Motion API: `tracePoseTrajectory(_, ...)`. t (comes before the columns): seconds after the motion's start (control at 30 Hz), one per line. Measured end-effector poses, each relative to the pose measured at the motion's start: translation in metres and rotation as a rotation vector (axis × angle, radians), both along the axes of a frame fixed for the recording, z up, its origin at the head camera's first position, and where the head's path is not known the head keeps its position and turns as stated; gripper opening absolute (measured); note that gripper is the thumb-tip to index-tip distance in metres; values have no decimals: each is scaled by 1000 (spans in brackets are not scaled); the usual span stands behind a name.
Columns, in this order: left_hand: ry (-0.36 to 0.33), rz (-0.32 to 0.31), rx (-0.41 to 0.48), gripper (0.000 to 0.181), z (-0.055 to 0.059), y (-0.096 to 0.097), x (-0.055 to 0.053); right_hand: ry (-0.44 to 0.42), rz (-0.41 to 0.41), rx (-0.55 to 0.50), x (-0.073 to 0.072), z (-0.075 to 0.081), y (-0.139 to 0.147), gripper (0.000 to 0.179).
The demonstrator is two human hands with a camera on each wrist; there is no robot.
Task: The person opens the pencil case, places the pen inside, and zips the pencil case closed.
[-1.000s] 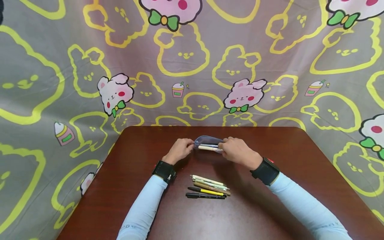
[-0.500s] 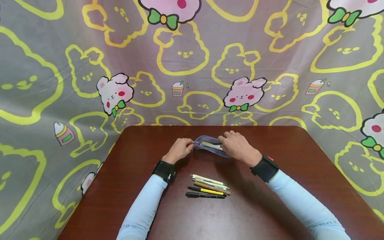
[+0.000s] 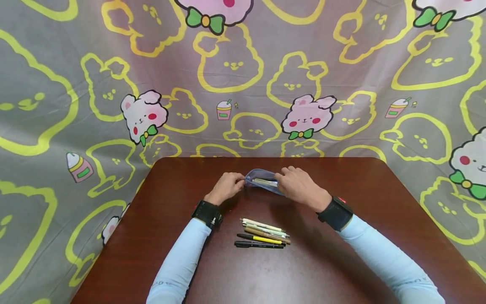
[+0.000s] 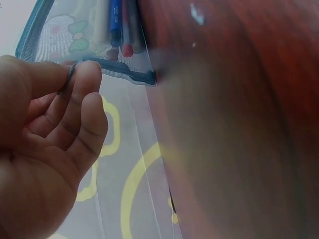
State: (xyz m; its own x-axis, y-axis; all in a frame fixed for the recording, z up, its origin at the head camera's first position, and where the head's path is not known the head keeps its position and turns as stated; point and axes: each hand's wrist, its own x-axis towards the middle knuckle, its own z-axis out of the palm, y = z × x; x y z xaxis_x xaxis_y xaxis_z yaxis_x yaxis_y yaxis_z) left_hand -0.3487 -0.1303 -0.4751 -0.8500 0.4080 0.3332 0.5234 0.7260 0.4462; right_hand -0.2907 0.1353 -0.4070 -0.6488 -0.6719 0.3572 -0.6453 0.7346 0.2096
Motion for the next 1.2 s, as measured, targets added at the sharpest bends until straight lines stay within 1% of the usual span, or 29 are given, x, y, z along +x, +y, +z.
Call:
tracePoseTrajectory(0.2, -14, -2, -3, 16, 2, 0, 0, -9, 52, 14, 8, -4, -6, 15)
tracePoseTrajectory(0.37, -26, 0, -10, 16, 2, 1, 1, -19, 57, 1, 15, -8, -8, 17)
tracePoseTrajectory(0.43, -27, 0, -3, 16, 2, 1, 1, -39, 66, -10, 17, -10, -8, 19)
tracePoseTrajectory(0.53, -26, 2, 3, 15, 2, 1, 1, -95, 99, -28, 19, -14, -10, 23)
tracePoseTrajectory(0.67, -32, 11, 0, 15, 0, 0, 1, -207, 158, -49, 23, -22, -12, 30)
tracePoseTrajectory(0.73, -33, 10, -3, 15, 0, 0, 1, -275, 192, -44, 25, -28, -14, 28)
tracePoseTrajectory(0.9, -32, -4, -10, 17, 1, 2, 1, -424, 272, -9, 29, -43, -19, 12)
tracePoseTrajectory(1.03, -32, -7, -14, 17, 2, 2, 2, -466, 293, -15, 33, -49, -22, 11)
tracePoseTrajectory(1.2, -40, 0, 4, 16, 3, 3, 2, -487, 269, 13, 34, -52, -25, 13)
